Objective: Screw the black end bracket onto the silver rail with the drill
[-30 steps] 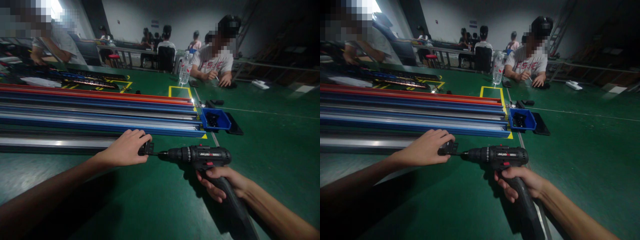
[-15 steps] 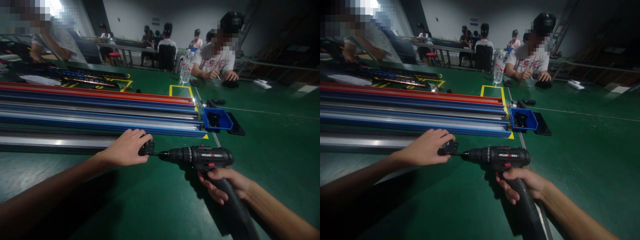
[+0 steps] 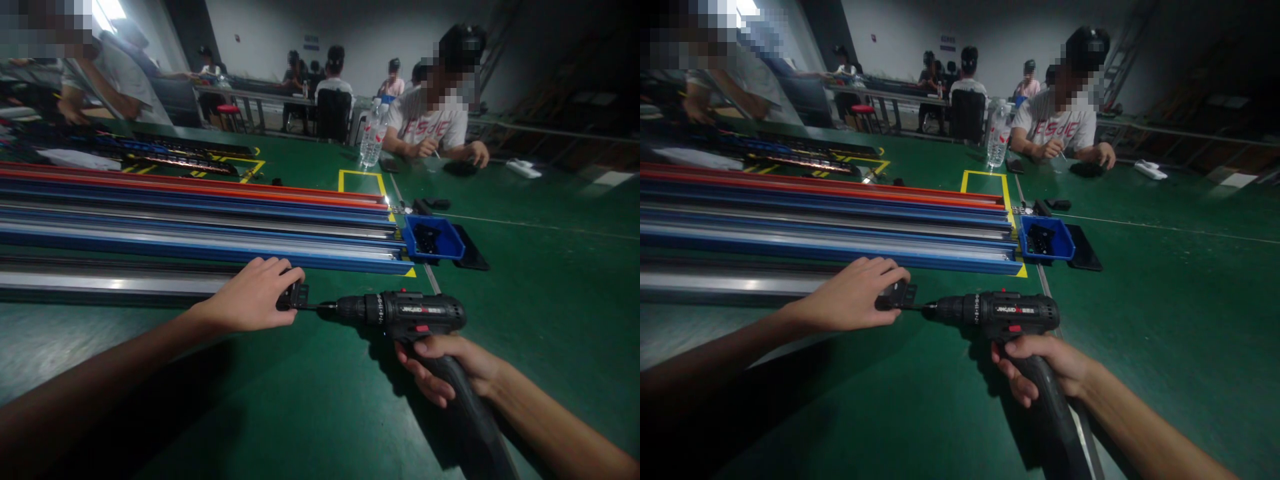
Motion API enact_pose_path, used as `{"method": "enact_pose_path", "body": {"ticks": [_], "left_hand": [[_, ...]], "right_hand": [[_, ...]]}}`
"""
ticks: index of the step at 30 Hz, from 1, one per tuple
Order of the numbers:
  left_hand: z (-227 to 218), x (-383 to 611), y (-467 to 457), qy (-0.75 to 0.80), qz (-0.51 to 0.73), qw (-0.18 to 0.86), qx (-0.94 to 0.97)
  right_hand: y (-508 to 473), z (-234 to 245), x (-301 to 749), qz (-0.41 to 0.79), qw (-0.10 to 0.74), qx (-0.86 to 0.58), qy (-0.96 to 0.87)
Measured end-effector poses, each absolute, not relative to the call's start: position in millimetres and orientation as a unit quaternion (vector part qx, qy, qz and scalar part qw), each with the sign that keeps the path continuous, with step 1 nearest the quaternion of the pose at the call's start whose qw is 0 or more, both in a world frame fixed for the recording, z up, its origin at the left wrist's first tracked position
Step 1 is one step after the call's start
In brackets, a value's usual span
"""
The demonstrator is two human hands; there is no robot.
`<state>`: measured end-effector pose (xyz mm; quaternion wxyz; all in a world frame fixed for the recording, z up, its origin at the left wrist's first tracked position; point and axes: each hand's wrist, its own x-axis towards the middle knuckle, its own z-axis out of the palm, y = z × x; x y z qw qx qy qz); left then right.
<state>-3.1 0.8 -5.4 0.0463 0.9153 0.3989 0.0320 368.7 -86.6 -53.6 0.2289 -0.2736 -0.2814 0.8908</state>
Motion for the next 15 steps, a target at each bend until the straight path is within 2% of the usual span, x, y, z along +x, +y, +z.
{"method": "enact_pose_path", "body": {"ticks": [15], "left_hand": [[-5.2,-3.1,-1.2,0.401,0.028,0.046,0.914]], "right_hand": [[-85.7,-54.5,370.1,0.896,0.231,-0.262,-0.274]]}}
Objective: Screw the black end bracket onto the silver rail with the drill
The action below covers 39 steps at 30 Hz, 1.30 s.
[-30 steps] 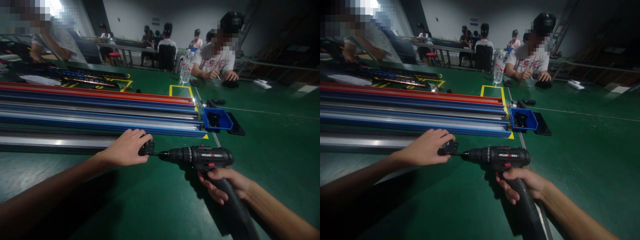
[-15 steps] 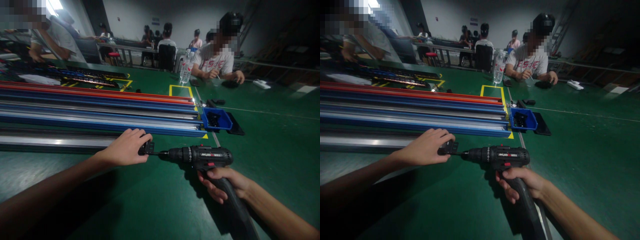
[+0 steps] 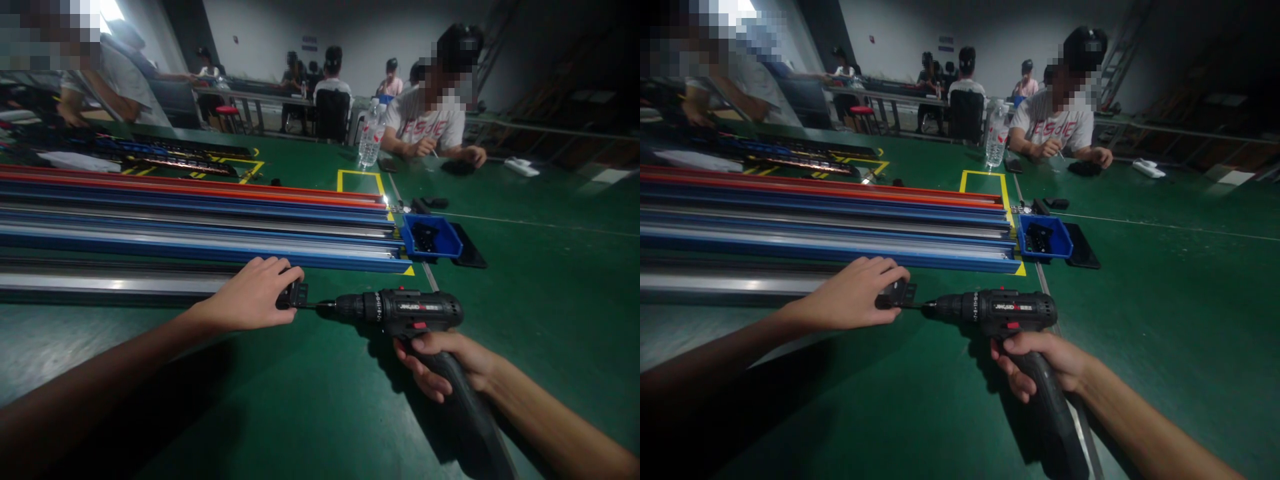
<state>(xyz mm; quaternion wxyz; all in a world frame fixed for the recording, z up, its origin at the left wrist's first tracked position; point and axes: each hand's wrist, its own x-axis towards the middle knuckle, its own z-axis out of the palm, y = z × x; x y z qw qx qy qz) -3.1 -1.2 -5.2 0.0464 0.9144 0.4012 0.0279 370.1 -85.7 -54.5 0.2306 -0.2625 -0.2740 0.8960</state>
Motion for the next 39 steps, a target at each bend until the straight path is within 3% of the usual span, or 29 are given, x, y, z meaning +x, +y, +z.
{"method": "enact_pose_path", "body": {"ticks": [39], "left_hand": [[-4.7,-2.3,-0.6,0.402,0.022,0.041,0.914]], "right_hand": [[-85.8,-54.0,369.1,0.900,0.240,-0.252,-0.264]]}}
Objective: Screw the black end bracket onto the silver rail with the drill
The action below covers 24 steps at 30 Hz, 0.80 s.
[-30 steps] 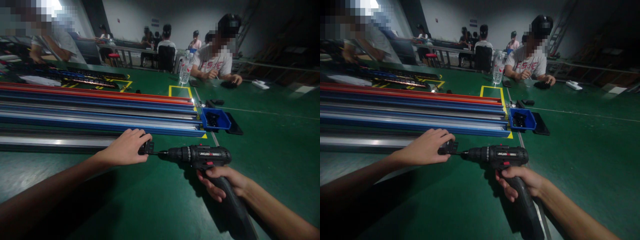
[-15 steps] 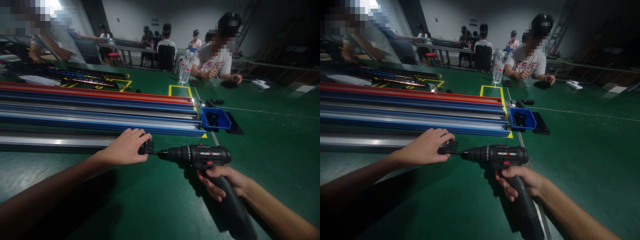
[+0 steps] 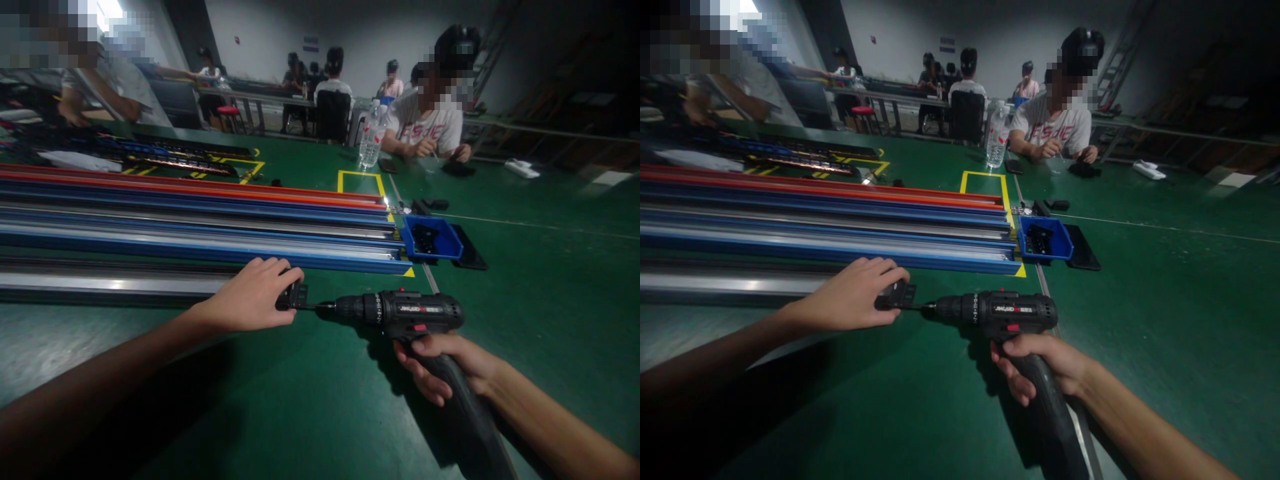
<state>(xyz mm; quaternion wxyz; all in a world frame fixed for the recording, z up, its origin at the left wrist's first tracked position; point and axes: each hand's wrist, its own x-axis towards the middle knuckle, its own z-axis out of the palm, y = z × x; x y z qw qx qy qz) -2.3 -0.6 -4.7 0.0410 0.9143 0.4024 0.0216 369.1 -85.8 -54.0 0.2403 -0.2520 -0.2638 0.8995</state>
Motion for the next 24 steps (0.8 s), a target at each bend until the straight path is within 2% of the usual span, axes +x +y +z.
{"method": "enact_pose_path", "body": {"ticks": [24], "left_hand": [[-4.3,-0.8,0.4,0.403,0.023,0.043,0.914]], "right_hand": [[-86.5,-53.2,368.6,0.894,0.228,-0.262,-0.285]]}}
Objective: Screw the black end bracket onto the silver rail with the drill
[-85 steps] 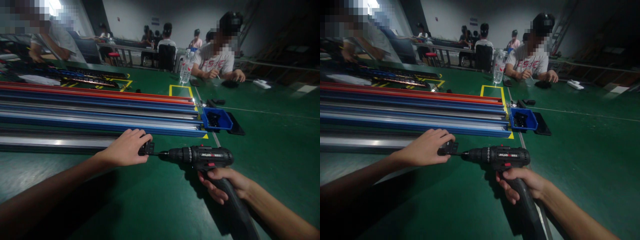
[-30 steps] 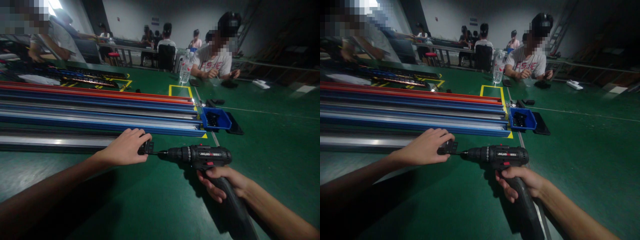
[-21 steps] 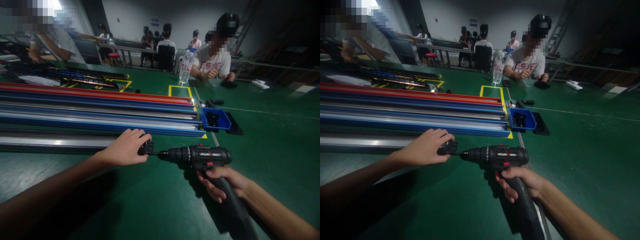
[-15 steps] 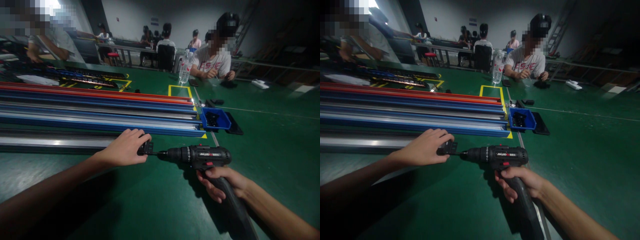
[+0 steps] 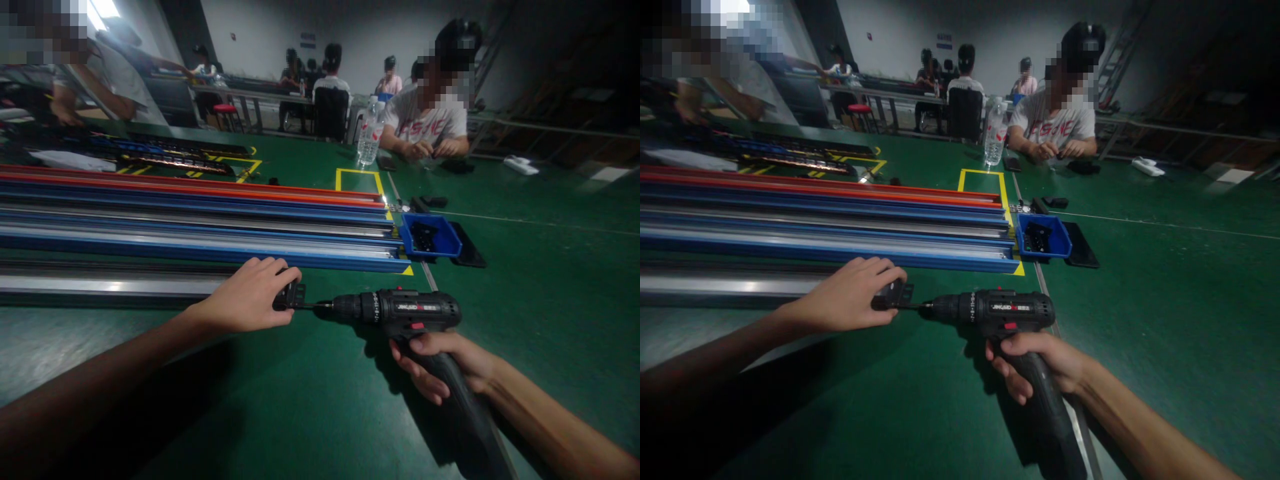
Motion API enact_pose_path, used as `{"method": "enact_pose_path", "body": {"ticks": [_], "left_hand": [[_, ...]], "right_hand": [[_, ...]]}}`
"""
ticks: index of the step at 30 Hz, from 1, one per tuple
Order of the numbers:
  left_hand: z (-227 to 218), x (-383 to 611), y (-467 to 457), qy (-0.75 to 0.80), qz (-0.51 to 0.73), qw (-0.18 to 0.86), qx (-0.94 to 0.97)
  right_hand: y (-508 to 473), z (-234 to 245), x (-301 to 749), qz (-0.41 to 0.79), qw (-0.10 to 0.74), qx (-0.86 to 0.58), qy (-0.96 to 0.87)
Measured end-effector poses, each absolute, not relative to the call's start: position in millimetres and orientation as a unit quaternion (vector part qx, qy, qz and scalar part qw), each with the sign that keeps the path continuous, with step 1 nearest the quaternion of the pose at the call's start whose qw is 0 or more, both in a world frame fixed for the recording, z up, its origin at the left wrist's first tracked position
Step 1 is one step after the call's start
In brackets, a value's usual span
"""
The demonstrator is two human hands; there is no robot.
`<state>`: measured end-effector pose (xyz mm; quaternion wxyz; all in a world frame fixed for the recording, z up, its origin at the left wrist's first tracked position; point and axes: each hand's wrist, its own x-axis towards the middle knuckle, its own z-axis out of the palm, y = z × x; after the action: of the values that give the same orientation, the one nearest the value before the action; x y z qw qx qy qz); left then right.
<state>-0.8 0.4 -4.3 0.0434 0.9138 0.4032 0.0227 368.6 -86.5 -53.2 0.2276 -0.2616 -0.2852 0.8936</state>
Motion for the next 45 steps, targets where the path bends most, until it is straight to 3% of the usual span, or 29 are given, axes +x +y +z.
{"method": "enact_pose_path", "body": {"ticks": [45], "left_hand": [[-4.8,-0.4,0.4,0.405,0.026,0.041,0.913]], "right_hand": [[-91.5,-54.5,364.5,0.886,0.252,-0.273,-0.278]]}}
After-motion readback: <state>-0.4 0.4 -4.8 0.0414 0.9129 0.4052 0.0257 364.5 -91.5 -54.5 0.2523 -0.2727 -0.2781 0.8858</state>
